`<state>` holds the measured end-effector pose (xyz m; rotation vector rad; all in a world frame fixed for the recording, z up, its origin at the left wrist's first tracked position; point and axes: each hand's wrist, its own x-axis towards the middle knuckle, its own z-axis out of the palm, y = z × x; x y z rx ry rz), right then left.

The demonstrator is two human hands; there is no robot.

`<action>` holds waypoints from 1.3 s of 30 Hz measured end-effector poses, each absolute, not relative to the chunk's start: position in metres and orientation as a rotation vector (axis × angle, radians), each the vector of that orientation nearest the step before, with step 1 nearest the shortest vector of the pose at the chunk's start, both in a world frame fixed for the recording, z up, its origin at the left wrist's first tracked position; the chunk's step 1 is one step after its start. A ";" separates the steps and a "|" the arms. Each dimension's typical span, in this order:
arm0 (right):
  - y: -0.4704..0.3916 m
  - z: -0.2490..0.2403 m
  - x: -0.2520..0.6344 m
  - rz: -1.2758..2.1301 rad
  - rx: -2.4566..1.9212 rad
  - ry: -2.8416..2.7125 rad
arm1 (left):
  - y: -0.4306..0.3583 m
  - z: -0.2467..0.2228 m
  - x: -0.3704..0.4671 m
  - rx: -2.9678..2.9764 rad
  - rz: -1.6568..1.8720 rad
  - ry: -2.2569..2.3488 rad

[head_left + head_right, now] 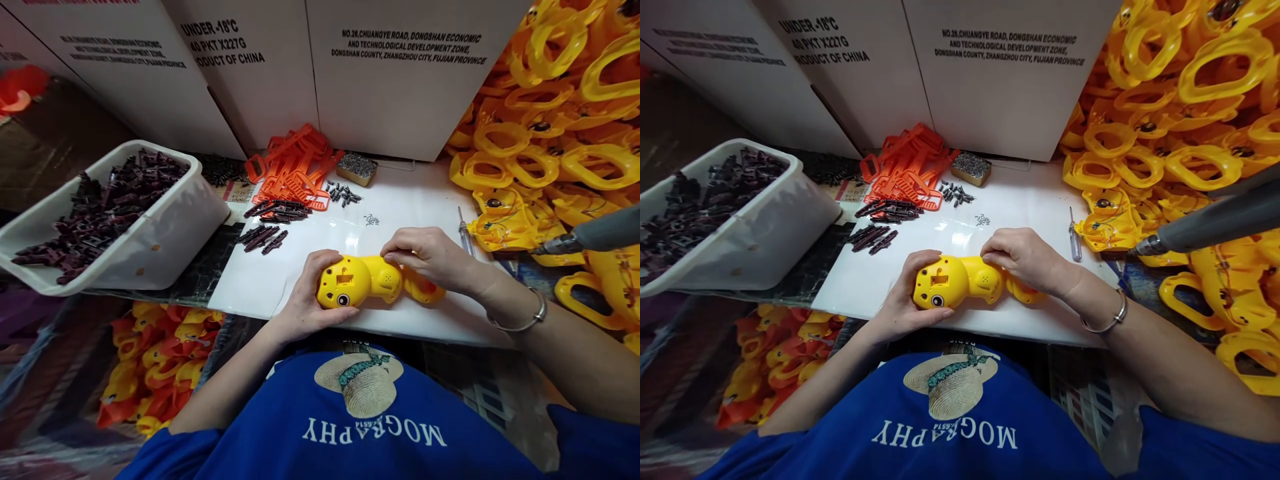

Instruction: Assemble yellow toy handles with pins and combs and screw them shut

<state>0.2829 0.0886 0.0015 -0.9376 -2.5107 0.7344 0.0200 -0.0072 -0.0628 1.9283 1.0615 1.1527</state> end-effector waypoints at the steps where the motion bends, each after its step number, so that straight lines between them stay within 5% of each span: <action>1: 0.087 0.001 0.283 0.734 -0.948 -2.497 | -0.007 -0.063 0.020 1.926 1.152 1.067; 14: 0.061 0.005 0.296 0.740 -1.123 -2.222 | -0.007 -0.064 0.023 1.890 1.167 1.122; 27: 0.026 -0.050 0.295 0.369 -0.958 -2.162 | -0.008 -0.064 0.027 1.795 1.123 1.281; 39: 0.032 -0.048 0.298 0.459 -1.008 -2.175 | -0.009 -0.062 0.027 1.761 1.104 1.267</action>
